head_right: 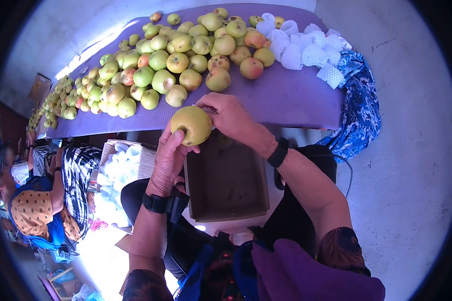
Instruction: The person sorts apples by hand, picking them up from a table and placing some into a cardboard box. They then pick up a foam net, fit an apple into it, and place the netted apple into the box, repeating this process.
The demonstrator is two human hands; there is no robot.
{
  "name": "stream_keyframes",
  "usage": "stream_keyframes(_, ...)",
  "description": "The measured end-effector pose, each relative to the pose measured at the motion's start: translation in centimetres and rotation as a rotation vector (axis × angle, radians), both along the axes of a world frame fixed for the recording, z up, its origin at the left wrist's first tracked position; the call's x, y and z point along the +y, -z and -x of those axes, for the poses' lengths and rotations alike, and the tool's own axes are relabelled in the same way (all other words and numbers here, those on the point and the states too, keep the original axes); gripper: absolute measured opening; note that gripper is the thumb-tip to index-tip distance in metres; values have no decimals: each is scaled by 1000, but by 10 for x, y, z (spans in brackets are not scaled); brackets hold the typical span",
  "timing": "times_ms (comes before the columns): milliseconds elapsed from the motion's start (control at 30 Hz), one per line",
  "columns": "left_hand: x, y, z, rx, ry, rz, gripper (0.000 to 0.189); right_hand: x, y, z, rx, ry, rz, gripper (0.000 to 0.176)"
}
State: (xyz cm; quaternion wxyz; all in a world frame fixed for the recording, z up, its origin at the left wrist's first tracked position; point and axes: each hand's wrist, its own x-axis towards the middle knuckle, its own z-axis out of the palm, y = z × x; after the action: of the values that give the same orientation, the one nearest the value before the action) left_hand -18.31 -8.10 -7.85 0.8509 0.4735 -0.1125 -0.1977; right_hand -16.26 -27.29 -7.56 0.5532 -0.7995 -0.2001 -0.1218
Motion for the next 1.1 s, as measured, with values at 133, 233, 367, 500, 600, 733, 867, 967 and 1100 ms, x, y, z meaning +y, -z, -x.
stream_keyframes(133, 9, -6, 1, -150, -2, -249, 56, 3, 0, 4, 137, -71, -143, 16)
stream_keyframes(233, 13, -7, 1, -161, -28, -292, 59, 6, -6, 7, 271, -90, -235, 16)
stream_keyframes(367, 14, -7, 4, -283, -136, -355, 66, 4, -6, 4, 262, -131, -302, 18)
stream_keyframes(500, 19, -4, 3, -373, -144, -400, 63, 6, -4, 3, 191, -87, -215, 18)
stream_keyframes(600, 20, -1, 5, -365, -143, -378, 64, 7, -10, 5, 223, -72, -204, 18)
stream_keyframes(733, 23, -5, 5, -218, 100, -319, 65, 10, -5, 3, 123, -101, -176, 17)
stream_keyframes(867, 15, -8, 9, -221, 37, -344, 59, 10, -6, 2, -1, -102, -79, 17)
stream_keyframes(967, 24, -4, 4, -179, -21, -441, 57, 1, -10, 1, -131, -61, 58, 20)
stream_keyframes(1100, 24, -7, 2, -117, -124, -403, 49, 1, -17, 9, -228, -7, 211, 27)
